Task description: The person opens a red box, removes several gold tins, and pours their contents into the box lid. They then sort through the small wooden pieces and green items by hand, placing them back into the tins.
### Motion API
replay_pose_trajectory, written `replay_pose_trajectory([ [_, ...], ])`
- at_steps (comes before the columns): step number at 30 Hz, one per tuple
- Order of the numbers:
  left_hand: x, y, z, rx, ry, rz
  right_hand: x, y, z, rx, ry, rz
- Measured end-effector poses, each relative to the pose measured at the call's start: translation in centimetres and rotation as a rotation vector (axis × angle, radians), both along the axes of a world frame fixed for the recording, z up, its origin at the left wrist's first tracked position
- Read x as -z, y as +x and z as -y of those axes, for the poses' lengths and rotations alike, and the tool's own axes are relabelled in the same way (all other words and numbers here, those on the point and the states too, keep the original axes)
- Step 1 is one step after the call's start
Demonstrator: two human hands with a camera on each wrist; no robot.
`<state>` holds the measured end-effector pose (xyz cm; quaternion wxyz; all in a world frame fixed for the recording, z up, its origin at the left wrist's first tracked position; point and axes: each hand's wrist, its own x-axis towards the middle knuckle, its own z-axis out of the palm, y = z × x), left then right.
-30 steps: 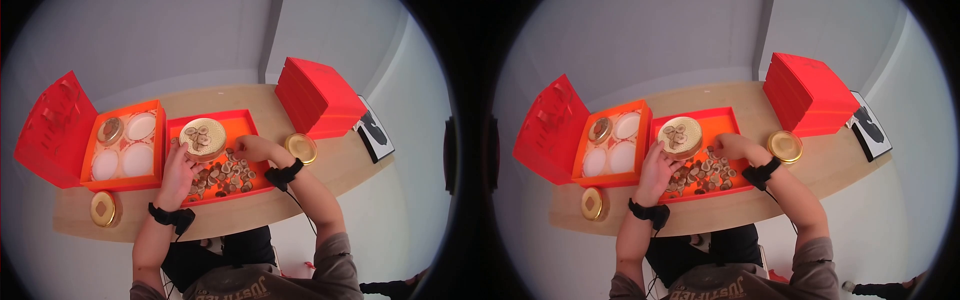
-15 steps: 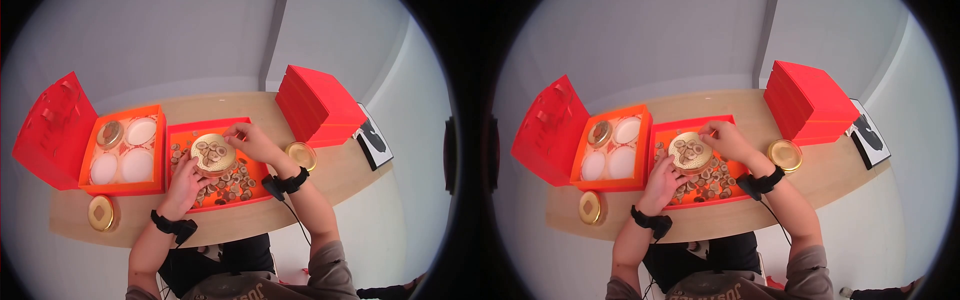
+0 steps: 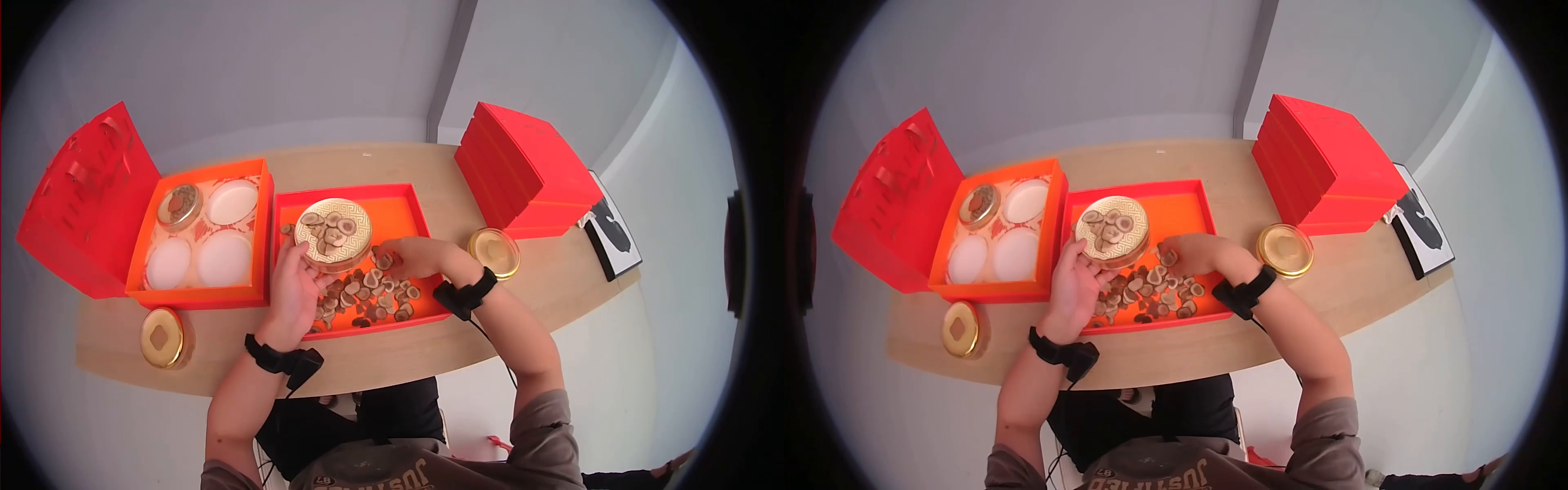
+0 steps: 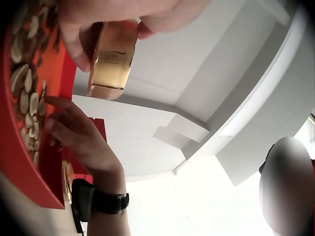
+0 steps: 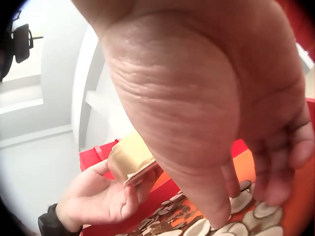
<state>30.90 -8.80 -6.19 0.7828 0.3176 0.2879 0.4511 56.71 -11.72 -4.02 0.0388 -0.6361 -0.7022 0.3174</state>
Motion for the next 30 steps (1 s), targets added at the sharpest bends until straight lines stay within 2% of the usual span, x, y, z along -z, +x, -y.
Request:
replay_pose_trajectory([
  [5, 0.2, 0.0, -0.1, 0.001, -0.001, -0.005, -1.1, -0.3, -0.2, -0.122, -0.16, 0.107],
  [8, 0.3, 0.0, -0.1, -0.005, -0.001, 0.007, -0.6, 0.4, -0.1, -0.078, -0.103, 0.11],
  [10, 0.1, 0.0, 0.0, 0.003, -0.001, 0.007, -0.6, -0.1, -0.1, 0.074, -0.045, 0.189],
  [17, 0.3, 0.0, -0.1, 0.005, -0.004, -0.009, -1.5, -1.2, 0.4, 0.022, -0.112, 0.276],
  [20, 0.3, -0.1, -0.2, 0.009, -0.001, -0.007, -0.8, -0.1, 0.4, 0.012, -0.127, 0.205],
  [22, 0.3, -0.1, -0.2, 0.016, 0.001, -0.004, -0.3, 0.9, 0.3, 0.084, -0.1, -0.032],
  [23, 0.2, -0.1, -0.2, 0.024, 0.007, 0.001, -0.7, 1.0, 0.5, 0.082, -0.1, -0.031],
  [25, 0.2, -0.2, -0.2, 0.019, -0.003, -0.004, -1.8, 1.1, 0.7, 0.015, 0.045, -0.071],
  [26, 0.3, -0.1, -0.2, 0.019, -0.012, -0.009, -1.9, 1.3, 0.7, 0.016, 0.049, -0.068],
  [28, -0.2, 0.0, 0.1, 0.021, -0.007, -0.019, -1.9, 2.1, 0.5, 0.065, 0.013, -0.276],
  [30, -0.2, 0.0, 0.2, 0.019, -0.002, -0.033, -2.3, 2.4, 0.7, 0.067, 0.013, -0.317],
])
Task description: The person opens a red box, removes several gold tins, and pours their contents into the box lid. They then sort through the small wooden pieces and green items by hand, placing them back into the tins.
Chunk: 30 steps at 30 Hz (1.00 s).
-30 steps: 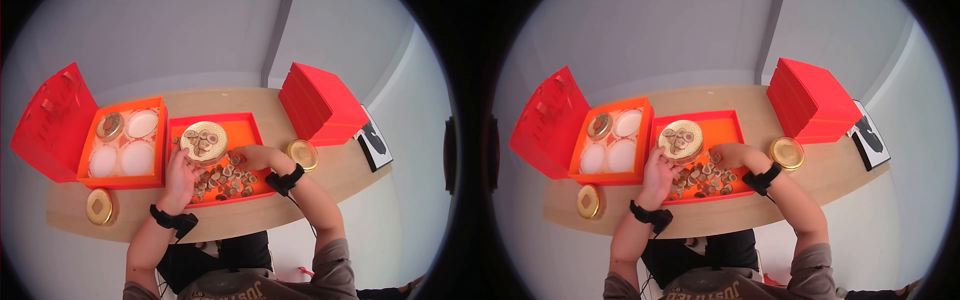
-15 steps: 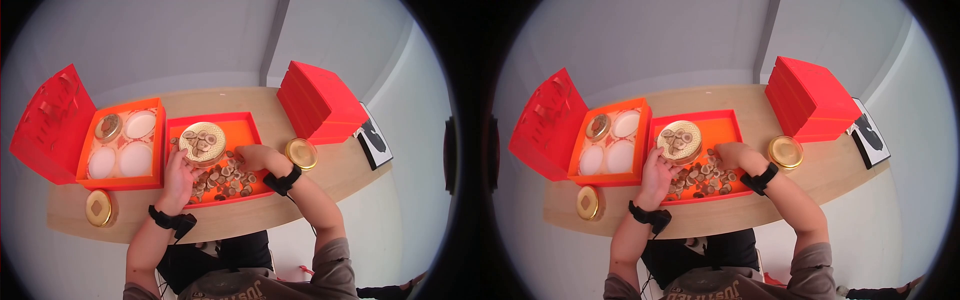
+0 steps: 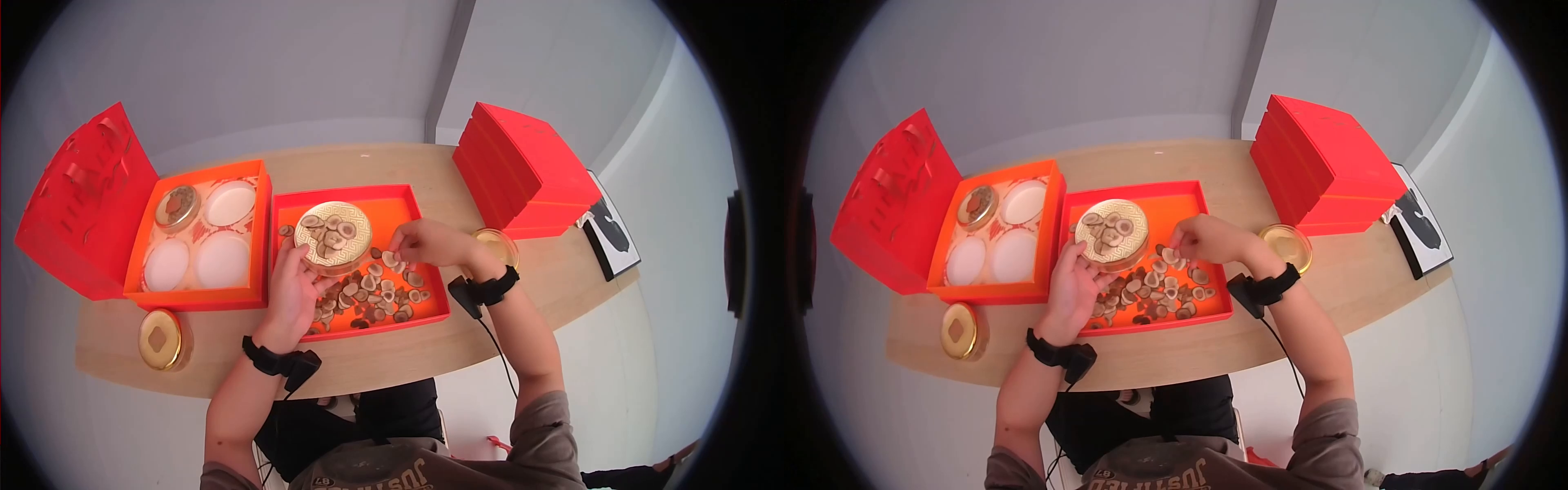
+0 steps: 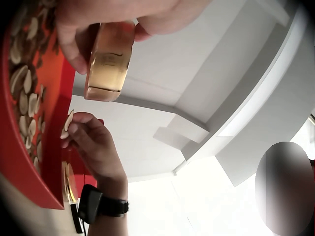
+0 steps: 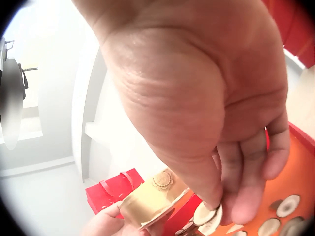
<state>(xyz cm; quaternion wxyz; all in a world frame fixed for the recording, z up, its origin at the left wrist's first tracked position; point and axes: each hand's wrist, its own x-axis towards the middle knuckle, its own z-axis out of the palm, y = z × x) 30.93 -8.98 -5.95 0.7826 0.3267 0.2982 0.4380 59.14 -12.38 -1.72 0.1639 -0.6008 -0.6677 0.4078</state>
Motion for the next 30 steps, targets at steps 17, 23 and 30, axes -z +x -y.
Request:
replay_pose_trajectory([
  [17, 0.6, 0.2, -0.1, 0.122, -0.01, -0.033, -2.6, -4.6, -1.0, 0.1, 0.313, -0.097],
  [23, 0.0, 0.2, 0.3, 0.103, 0.001, -0.025, -2.2, -4.7, -1.0, 0.12, 0.412, 0.066],
  [30, 0.2, 0.1, 0.2, 0.115, -0.008, -0.017, -2.8, -4.7, -0.5, 0.187, 0.437, 0.093],
])
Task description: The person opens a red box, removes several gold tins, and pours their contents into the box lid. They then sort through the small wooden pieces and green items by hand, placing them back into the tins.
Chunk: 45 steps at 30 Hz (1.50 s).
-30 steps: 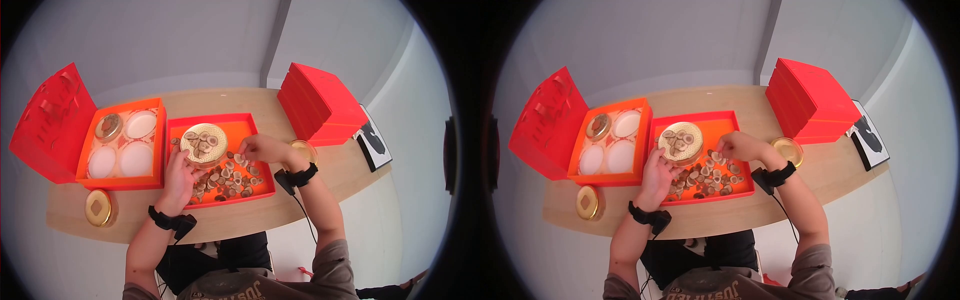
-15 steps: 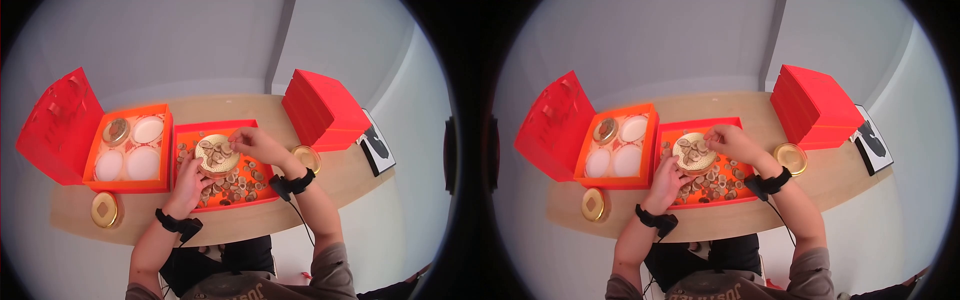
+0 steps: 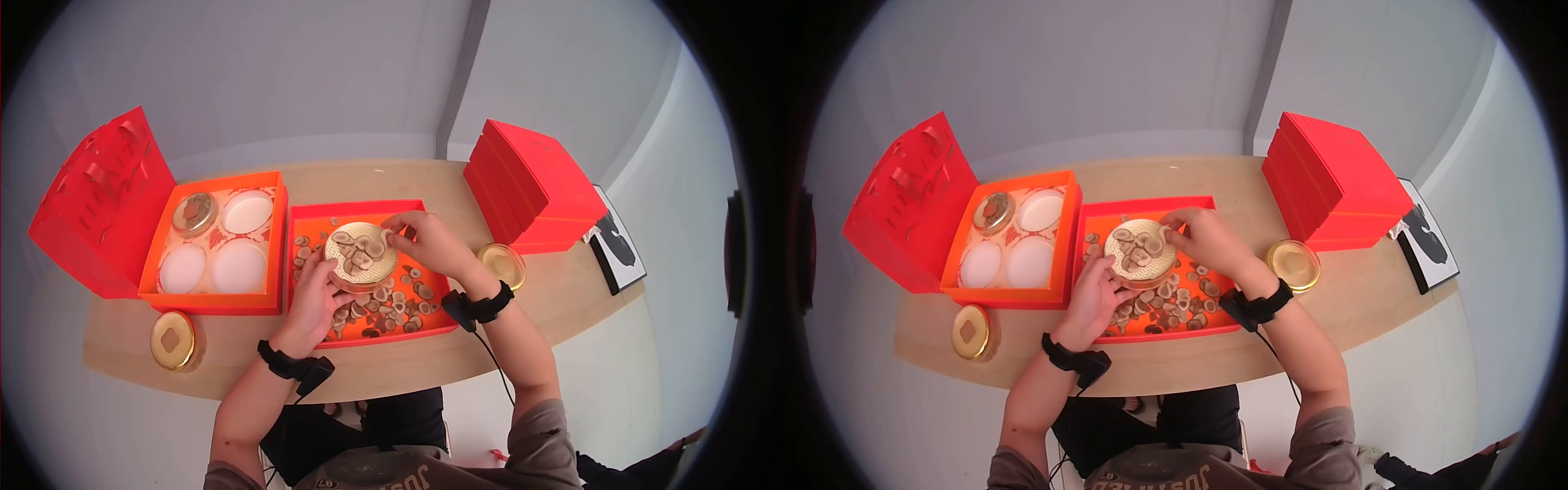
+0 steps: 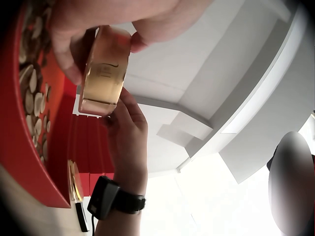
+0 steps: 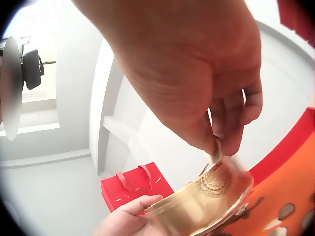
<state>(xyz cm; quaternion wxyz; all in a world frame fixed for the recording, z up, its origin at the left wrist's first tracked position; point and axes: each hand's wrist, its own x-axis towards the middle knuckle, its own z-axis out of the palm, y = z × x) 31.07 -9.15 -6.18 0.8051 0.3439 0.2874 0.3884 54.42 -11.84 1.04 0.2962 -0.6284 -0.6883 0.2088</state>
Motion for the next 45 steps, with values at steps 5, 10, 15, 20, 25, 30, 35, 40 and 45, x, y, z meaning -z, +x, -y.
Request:
replay_pose_trajectory([
  [5, 0.1, 0.1, 0.0, 0.0, 0.009, -0.001, -0.3, -0.2, 0.2, 0.059, 0.017, -0.024],
  [10, 0.2, 0.1, 0.1, 0.013, 0.013, -0.008, 0.7, 0.2, -0.4, 0.055, 0.168, -0.018],
  [15, 0.7, 0.2, -0.1, 0.042, 0.032, 0.015, 0.2, -0.4, -0.5, 0.076, 0.106, -0.063],
  [20, 0.3, 0.2, 0.1, 0.035, 0.025, -0.001, 0.8, -0.1, -0.6, 0.106, 0.116, -0.068],
  [25, 0.4, 0.1, 0.0, 0.065, 0.044, 0.016, 1.3, 0.3, -0.9, 0.126, 0.079, -0.062],
  [30, 0.3, 0.2, 0.1, 0.053, 0.043, 0.0, 1.3, 0.4, -0.8, 0.141, 0.036, -0.075],
  [35, 0.2, 0.3, 0.1, 0.06, 0.042, -0.003, 1.5, 0.4, -0.9, 0.144, 0.002, -0.093],
  [40, 0.1, 0.2, 0.2, 0.073, 0.053, 0.016, 1.8, 0.4, -1.1, 0.178, -0.011, -0.081],
  [45, 0.4, 0.3, 0.1, 0.08, 0.051, 0.016, 1.6, -0.2, -0.9, 0.228, -0.003, -0.025],
])
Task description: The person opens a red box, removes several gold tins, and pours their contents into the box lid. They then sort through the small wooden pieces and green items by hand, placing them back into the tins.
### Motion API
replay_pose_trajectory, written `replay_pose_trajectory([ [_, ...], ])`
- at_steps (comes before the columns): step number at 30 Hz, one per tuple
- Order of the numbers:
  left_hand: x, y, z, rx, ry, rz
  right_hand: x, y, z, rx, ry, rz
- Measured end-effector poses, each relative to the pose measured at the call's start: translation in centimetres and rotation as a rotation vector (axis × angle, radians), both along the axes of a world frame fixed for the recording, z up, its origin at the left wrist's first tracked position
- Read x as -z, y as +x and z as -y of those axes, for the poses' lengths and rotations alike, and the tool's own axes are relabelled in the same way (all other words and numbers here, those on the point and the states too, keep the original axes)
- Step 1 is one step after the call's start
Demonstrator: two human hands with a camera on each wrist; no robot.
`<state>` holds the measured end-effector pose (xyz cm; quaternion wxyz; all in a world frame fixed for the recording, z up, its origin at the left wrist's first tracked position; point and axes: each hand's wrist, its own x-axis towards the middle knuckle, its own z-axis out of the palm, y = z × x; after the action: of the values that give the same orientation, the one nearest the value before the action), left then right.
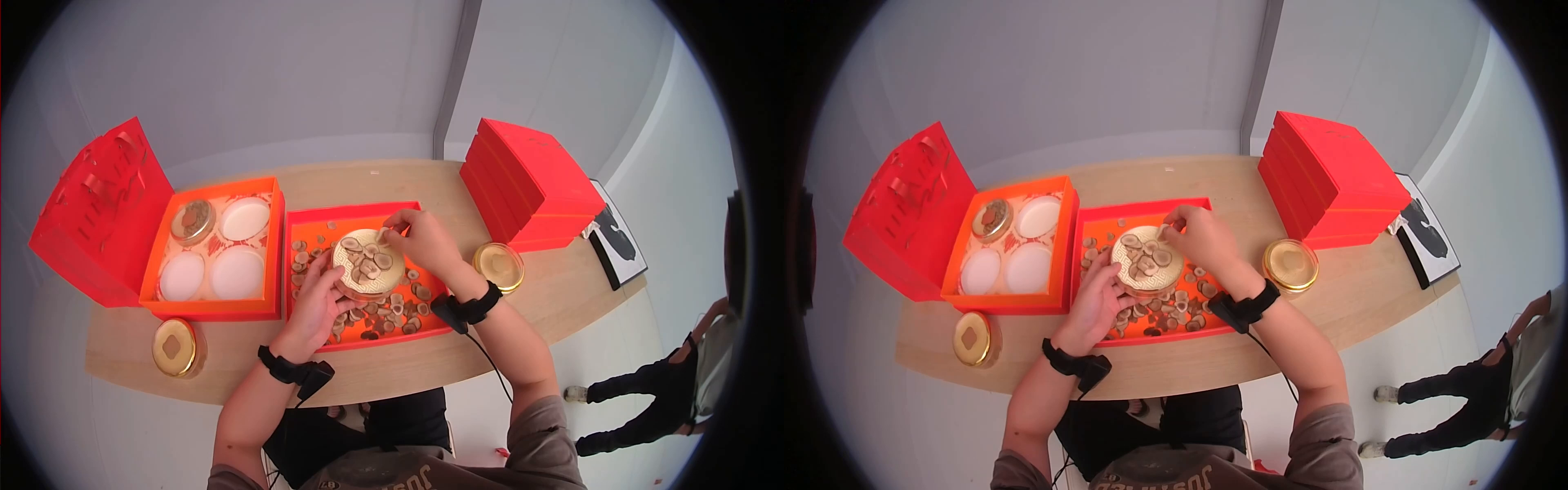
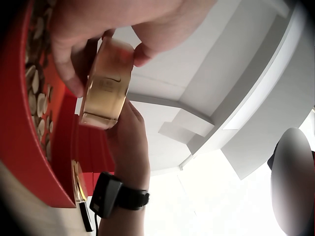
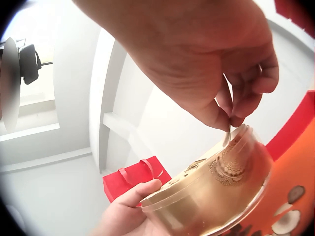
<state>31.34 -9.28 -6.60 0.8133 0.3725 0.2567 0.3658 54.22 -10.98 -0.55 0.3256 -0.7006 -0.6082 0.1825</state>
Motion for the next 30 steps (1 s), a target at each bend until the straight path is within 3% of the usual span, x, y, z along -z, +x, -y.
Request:
replay_pose_trajectory([
  [14, 0.1, 0.0, 0.1, 0.023, -0.005, 0.009, -0.4, -0.4, 0.0, -0.035, -0.062, 0.072],
  [22, 0.0, -0.1, 0.0, 0.025, 0.004, 0.009, 0.3, 0.0, 0.0, -0.093, -0.014, -0.013],
  [28, 0.0, -0.2, -0.1, -0.063, -0.04, 0.041, 0.9, 1.3, -0.3, -0.06, 0.106, -0.042],
  [30, -0.1, -0.3, -0.3, -0.081, -0.04, 0.053, 0.3, 2.1, -0.1, -0.03, 0.046, -0.022],
])
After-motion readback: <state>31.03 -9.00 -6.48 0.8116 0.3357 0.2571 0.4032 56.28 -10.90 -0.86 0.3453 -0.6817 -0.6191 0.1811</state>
